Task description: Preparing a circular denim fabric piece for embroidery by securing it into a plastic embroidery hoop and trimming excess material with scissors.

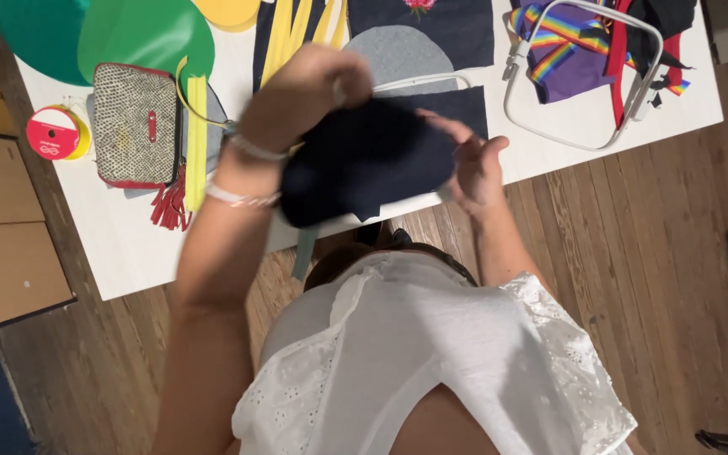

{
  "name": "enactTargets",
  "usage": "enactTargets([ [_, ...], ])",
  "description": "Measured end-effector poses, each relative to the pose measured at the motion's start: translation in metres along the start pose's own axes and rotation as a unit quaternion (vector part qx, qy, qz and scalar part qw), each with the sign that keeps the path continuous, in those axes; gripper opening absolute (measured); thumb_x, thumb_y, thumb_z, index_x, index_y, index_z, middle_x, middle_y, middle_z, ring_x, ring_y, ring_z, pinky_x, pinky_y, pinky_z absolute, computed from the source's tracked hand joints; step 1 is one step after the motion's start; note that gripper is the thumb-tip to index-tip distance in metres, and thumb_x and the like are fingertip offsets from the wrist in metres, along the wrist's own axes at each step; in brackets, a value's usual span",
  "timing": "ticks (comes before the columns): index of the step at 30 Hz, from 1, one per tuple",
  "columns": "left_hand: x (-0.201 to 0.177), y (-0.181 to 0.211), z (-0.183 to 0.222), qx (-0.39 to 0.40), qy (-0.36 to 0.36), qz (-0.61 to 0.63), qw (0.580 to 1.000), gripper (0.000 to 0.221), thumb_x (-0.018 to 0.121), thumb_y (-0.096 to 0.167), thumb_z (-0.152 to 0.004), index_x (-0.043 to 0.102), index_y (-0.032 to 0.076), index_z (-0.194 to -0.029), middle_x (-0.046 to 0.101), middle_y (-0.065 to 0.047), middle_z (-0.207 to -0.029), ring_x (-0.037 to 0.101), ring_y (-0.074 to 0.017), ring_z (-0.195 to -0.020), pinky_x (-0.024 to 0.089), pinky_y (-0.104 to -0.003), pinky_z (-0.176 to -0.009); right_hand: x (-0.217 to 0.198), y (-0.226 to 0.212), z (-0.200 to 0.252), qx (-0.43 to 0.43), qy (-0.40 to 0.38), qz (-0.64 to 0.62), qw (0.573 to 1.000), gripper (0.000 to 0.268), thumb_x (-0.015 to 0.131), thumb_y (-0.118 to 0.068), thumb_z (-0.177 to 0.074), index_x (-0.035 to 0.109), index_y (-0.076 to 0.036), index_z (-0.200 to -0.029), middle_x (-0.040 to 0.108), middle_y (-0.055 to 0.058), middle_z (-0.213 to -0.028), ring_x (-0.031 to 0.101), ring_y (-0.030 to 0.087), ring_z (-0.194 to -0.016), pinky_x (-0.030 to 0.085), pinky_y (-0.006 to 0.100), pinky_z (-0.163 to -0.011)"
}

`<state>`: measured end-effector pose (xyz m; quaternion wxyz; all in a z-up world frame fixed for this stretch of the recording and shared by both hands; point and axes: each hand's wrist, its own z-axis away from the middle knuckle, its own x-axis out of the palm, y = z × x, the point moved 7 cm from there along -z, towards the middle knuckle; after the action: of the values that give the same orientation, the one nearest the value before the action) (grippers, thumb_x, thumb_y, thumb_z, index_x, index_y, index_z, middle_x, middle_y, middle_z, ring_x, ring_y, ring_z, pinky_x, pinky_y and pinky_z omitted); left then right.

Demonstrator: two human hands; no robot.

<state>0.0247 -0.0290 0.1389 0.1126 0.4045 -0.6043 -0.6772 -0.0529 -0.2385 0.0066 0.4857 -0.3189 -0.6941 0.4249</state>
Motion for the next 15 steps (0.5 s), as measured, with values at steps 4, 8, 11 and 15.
enactTargets([
  [4,0.010,-0.076,-0.028,-0.151,0.250,0.000,0.956,0.039,0.052,0.040,-0.103,0.038,0.020,-0.072,0.035,0.007,-0.070,0.036,-0.0091,-0.068,0.028,-0.031,-0.063,-0.040,0.047,0.026,0.119,0.192,-0.319,0.920,0.099,0.049,-0.079,-0.076,0.049,-0.009,-0.145,0.055,0.017,-0.142,0.055,0.033,-0.131,0.044,0.054,-0.114],
  [8,0.043,-0.163,-0.024,-0.167,0.369,-0.043,0.913,0.046,0.059,0.036,-0.096,0.037,0.011,-0.065,0.038,-0.002,-0.060,0.042,-0.0166,-0.062,0.032,-0.041,-0.061,-0.059,0.027,0.046,0.067,0.169,-0.300,0.936,0.072,0.054,-0.068,-0.089,0.071,0.000,-0.106,0.075,0.016,-0.089,0.076,0.033,-0.085,0.063,0.060,-0.080],
  [11,0.066,-0.177,-0.016,-0.219,0.345,-0.009,0.913,0.040,0.054,0.037,-0.095,0.036,0.014,-0.068,0.035,-0.001,-0.064,0.037,-0.0173,-0.062,0.027,-0.039,-0.061,-0.078,0.038,0.047,0.183,0.332,0.016,0.925,0.020,0.072,-0.007,-0.091,0.059,-0.006,-0.105,0.059,0.004,-0.078,0.069,0.018,-0.056,0.057,0.022,-0.046],
  [15,0.080,-0.228,-0.019,-0.209,0.306,-0.009,0.929,0.036,0.058,0.043,-0.098,0.059,0.012,-0.080,0.058,-0.009,-0.065,0.066,-0.0264,-0.062,0.053,-0.039,-0.060,-0.071,0.038,0.049,0.126,0.341,0.115,0.925,0.022,0.065,0.004,-0.091,0.066,0.006,-0.113,0.066,0.009,-0.069,0.071,0.022,-0.053,0.065,0.028,-0.048],
])
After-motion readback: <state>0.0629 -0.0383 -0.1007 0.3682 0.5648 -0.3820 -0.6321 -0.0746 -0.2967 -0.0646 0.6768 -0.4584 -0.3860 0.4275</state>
